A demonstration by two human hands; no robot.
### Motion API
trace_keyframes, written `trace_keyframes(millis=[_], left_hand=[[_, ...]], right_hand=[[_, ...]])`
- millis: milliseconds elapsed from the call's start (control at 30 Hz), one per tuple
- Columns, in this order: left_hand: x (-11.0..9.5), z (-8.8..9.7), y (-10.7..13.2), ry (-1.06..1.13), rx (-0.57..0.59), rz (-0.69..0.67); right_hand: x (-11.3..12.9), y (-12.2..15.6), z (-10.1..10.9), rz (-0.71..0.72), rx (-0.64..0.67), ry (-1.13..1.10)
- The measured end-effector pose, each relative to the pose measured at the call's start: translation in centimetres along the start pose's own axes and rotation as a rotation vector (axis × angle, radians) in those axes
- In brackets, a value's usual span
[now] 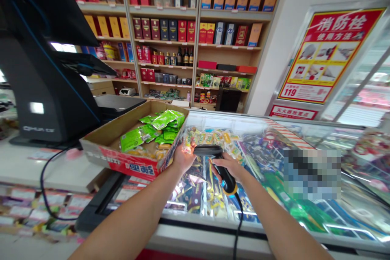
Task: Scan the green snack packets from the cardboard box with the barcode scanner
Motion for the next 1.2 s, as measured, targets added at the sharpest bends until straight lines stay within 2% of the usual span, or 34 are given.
trace_keyframes(millis=[200, 333, 433, 533, 700, 800, 867, 1033, 1200], left_hand=[[-0.1, -0.1, 0.0, -0.019, 0.007, -0.022], [-0.1, 0.1, -0.1, -0.019, -0.013, 0.009], [0.0, 0.2, -0.1, -0.134, -0.036, 0.01], [0.3, -0.2, -0.1, -0.323, -0.054, -0.036], [1.8, -2.5, -1.0, -0.584, -0.063, -0.102], [3.4, -4.6, -3.0, -0.707, -0.109, -0.141], [4.3, -6.0, -4.7, -0.729, -0.142, -0.207], [5.1, -9.1, -7.5, -0.792, -0.232, -0.377], [4.3, -10.5, -6.8, -1.011, -0.288, -0.458]], right_hand=[[0.1, 0.1, -0.2, -0.016, -0.02, 0.004], [0.4, 0.1, -0.3, -0.011, -0.038, 0.011], [0.9, -0.1, 0.0, 0.024, -0.049, 0.01], [1.8, -0.3, 1.2, 0.099, -0.129, -0.01], [3.6, 0.0, 4.9, 0.253, -0.434, -0.091], [4.0, 0.4, 6.9, 0.316, -0.637, -0.106], [4.0, 0.5, 7.6, 0.338, -0.714, -0.107], [3.7, 0.3, 7.5, 0.333, -0.762, -0.101], [3.9, 0.0, 6.6, 0.331, -0.733, -0.069]])
Point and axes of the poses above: each hand's wrist, its own y-axis away from the middle knuckle, its own z-axis out of the back of the hand, x = y × z, the point moved 3 cm from there along -y, towards the middle knuckle, and after that the axes turned 13 degrees about z, right-handed, at the moved point
